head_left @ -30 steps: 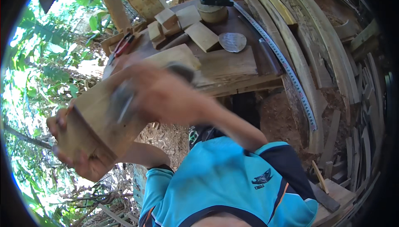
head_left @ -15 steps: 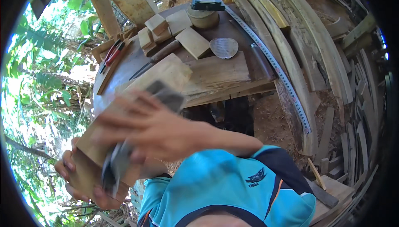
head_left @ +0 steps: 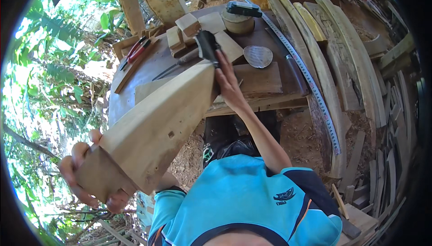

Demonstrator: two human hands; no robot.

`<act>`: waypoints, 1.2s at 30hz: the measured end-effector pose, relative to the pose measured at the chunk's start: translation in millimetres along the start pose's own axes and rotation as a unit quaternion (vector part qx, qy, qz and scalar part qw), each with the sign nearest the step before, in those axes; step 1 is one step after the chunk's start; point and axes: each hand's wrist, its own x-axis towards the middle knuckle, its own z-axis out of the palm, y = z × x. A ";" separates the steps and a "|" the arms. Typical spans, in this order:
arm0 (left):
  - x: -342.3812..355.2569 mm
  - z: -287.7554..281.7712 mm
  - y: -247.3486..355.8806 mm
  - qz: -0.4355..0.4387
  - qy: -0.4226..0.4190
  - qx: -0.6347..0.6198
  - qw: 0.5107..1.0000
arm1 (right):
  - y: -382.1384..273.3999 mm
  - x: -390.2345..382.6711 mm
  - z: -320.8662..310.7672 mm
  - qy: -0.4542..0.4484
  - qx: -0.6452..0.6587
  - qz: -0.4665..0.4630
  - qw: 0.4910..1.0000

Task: The person carves a wooden plank using a chisel and mallet, then measures the plank with a ruler. The person also uses a hand plane to smooth the plank's surface and continues carving with the chisel and mallet.

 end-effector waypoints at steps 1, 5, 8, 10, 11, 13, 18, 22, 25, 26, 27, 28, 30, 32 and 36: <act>-3.0 -5.4 -2.1 -0.036 -0.006 -0.025 0.999 | 3.3 -3.7 -6.2 0.058 0.029 0.004 0.998; -3.8 -18.6 37.7 -0.217 0.050 0.118 0.968 | -17.8 -13.6 -23.9 0.086 0.063 0.029 0.994; -14.9 -19.0 43.0 -0.249 0.341 0.341 0.840 | -18.5 -16.2 -26.2 0.091 0.015 0.006 0.996; -16.6 -8.6 37.2 -0.200 0.475 0.425 0.744 | -26.5 -17.0 -27.6 0.057 -0.077 -0.064 0.993; -14.8 -6.3 22.9 -0.176 0.492 0.449 0.725 | -34.4 -15.2 -27.4 0.051 -0.127 -0.096 0.986; -12.2 -2.5 8.4 -0.148 0.523 0.474 0.693 | -61.9 -6.2 -27.3 -0.041 -0.133 -0.156 0.978; -6.6 12.3 -4.5 -0.064 0.449 0.517 0.726 | -160.2 3.7 15.3 -0.164 -0.031 -0.369 0.914; -8.3 -3.2 12.8 -0.096 0.141 0.356 0.919 | -171.6 7.9 25.1 -0.228 0.026 -0.314 0.921; -7.6 -30.2 25.3 -0.100 -0.022 0.287 0.952 | -107.3 6.2 -13.6 -0.216 -0.154 -0.172 0.949; -9.1 -39.5 25.8 -0.103 -0.022 0.313 0.944 | -71.4 4.1 -33.0 -0.179 -0.105 -0.055 0.977; -10.8 -44.9 21.0 -0.096 0.017 0.239 0.966 | -45.2 1.4 -49.6 -0.115 -0.073 0.001 0.991; -5.8 -42.2 20.5 -0.165 0.030 0.193 0.967 | -32.9 -6.2 -64.1 -0.125 -0.096 0.026 0.987; -4.0 -36.5 17.8 -0.129 -0.048 0.120 0.983 | -27.8 -9.7 -68.6 -0.126 -0.123 0.037 0.984; -12.7 -6.4 21.5 -0.128 0.035 0.148 0.980 | -35.5 -26.9 -59.1 -0.111 -0.136 0.031 0.984; -32.1 38.6 11.1 -0.074 0.214 0.263 0.938 | -115.2 -23.7 -28.1 -0.247 -0.098 -0.101 0.959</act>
